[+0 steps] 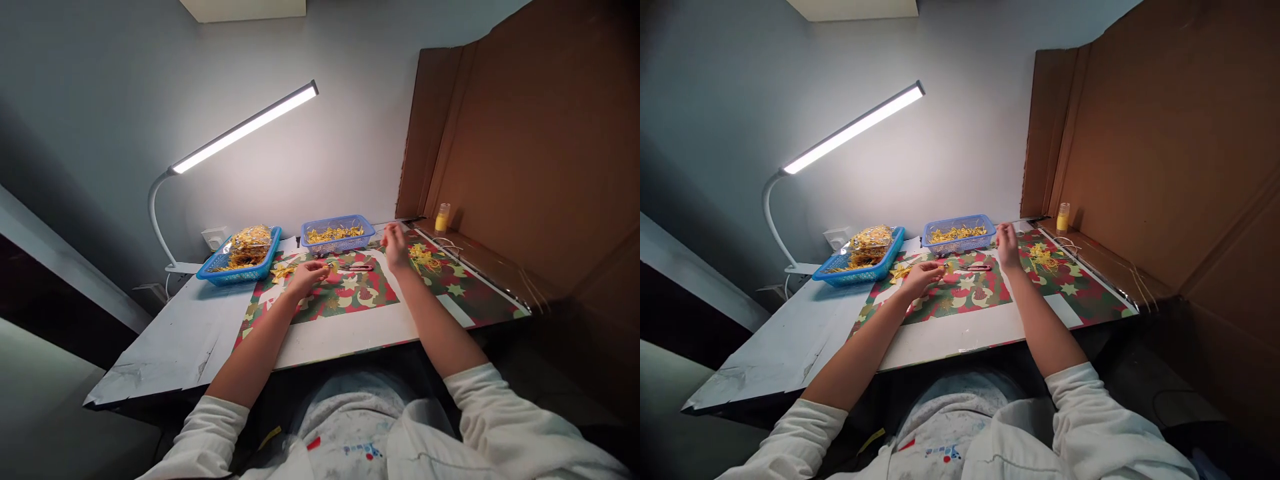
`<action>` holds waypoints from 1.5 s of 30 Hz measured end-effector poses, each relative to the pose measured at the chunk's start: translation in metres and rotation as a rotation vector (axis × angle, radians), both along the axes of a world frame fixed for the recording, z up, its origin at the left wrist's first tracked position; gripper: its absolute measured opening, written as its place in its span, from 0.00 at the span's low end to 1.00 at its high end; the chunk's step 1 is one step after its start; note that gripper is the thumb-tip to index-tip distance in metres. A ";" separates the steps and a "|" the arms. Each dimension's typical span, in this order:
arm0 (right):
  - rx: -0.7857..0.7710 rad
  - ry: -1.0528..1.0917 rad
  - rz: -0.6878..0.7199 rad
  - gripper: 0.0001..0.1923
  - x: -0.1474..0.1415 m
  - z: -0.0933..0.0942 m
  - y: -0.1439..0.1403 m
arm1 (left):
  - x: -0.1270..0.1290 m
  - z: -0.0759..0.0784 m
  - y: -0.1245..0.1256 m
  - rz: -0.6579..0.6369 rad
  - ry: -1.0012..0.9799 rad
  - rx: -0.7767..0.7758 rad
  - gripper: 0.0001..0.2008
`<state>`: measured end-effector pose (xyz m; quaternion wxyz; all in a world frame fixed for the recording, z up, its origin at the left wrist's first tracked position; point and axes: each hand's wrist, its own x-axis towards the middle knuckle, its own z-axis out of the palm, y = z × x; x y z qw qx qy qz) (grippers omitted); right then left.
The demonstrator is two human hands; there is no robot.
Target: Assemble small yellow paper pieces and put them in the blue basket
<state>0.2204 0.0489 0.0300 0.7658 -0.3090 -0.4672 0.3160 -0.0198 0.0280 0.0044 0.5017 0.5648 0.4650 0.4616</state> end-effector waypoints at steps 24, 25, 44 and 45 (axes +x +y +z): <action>-0.251 -0.433 0.574 0.12 -0.054 -0.027 -0.022 | 0.009 0.001 0.001 -0.031 -0.257 -0.448 0.03; -0.297 -0.322 0.551 0.10 -0.053 -0.024 -0.021 | 0.008 0.001 0.001 -0.020 -0.261 -0.448 0.04; -0.387 0.592 0.052 0.12 0.035 -0.008 0.024 | -0.001 0.025 -0.031 -0.309 0.542 0.374 0.04; -0.400 0.567 0.054 0.12 0.032 -0.009 0.025 | 0.002 0.023 -0.039 -0.281 0.653 0.467 0.04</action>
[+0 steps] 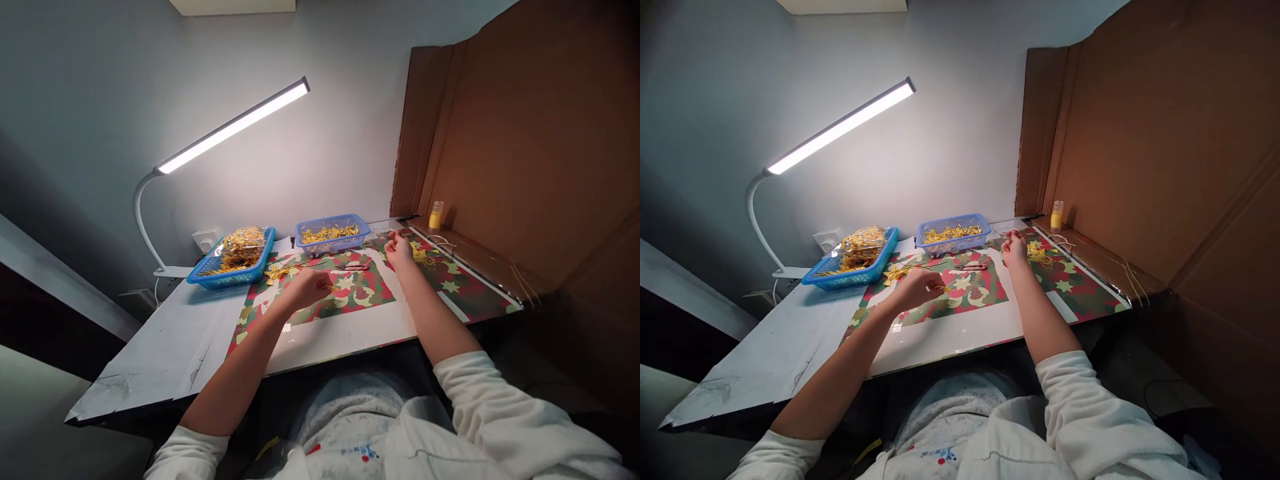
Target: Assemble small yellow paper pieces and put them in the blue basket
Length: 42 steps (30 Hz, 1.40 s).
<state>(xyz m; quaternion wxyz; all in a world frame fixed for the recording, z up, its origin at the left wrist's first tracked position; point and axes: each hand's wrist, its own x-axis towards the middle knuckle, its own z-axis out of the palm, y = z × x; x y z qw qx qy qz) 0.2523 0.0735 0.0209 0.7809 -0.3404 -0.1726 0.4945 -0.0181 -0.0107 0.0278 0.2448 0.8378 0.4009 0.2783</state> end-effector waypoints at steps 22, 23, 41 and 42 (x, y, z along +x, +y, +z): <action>-0.203 -0.629 0.235 0.02 -0.107 0.022 0.049 | 0.042 -0.041 -0.085 0.107 0.495 0.361 0.08; -0.214 -0.660 0.220 0.02 -0.108 0.023 0.053 | 0.042 -0.045 -0.085 0.117 0.494 0.375 0.09; -0.306 -1.089 0.184 0.06 -0.145 0.023 0.072 | 0.051 -0.027 -0.077 0.233 0.585 0.253 0.10; -0.305 -1.093 0.187 0.05 -0.145 0.023 0.072 | 0.051 -0.026 -0.076 0.220 0.591 0.243 0.10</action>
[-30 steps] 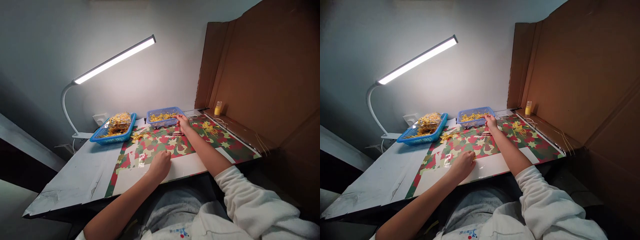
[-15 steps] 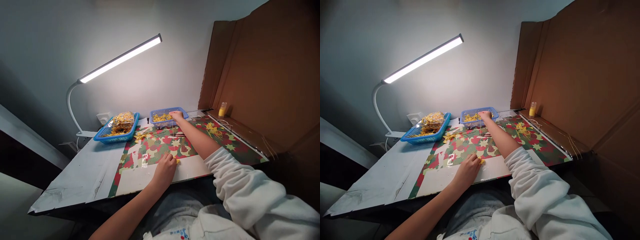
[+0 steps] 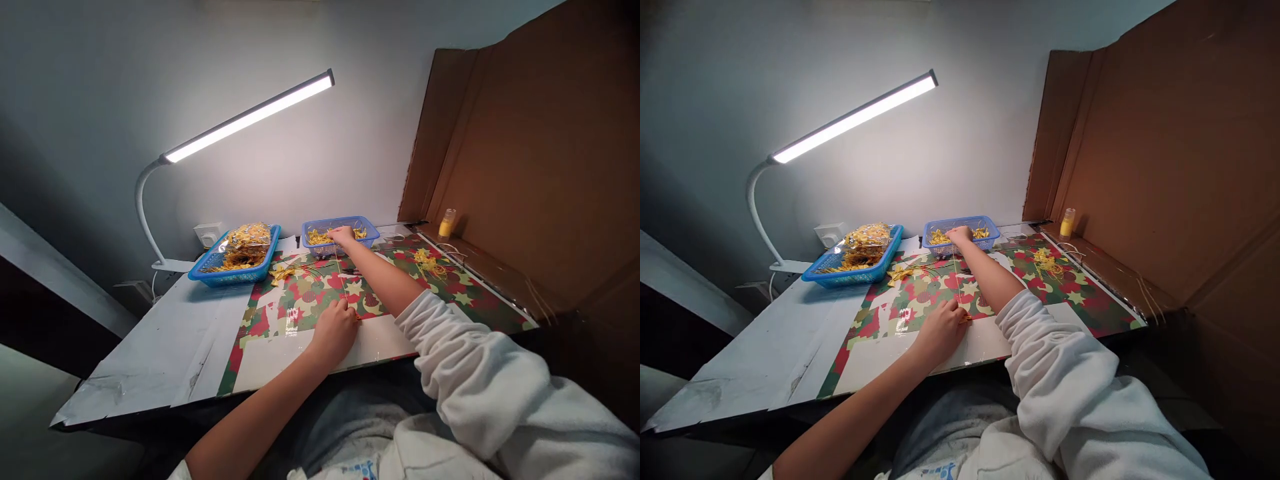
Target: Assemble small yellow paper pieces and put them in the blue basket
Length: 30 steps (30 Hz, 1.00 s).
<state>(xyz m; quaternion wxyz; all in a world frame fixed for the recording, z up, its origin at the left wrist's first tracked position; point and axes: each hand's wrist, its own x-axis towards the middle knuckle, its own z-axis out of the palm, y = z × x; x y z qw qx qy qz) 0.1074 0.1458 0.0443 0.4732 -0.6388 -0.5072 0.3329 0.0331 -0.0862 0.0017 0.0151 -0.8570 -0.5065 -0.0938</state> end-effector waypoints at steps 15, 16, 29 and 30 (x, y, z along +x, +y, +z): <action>0.001 0.025 -0.034 0.05 0.010 -0.007 0.011 | -0.018 -0.005 -0.001 0.004 -0.355 -0.073 0.04; 0.006 0.023 -0.032 0.05 0.009 -0.007 0.010 | -0.019 -0.004 -0.002 0.008 -0.377 -0.068 0.05; 0.007 -0.003 -0.012 0.07 0.011 -0.007 0.007 | -0.001 -0.004 0.003 -0.171 -0.230 -0.061 0.12; 0.006 -0.007 -0.014 0.06 0.012 -0.007 0.007 | 0.002 -0.004 0.003 -0.154 -0.192 -0.064 0.13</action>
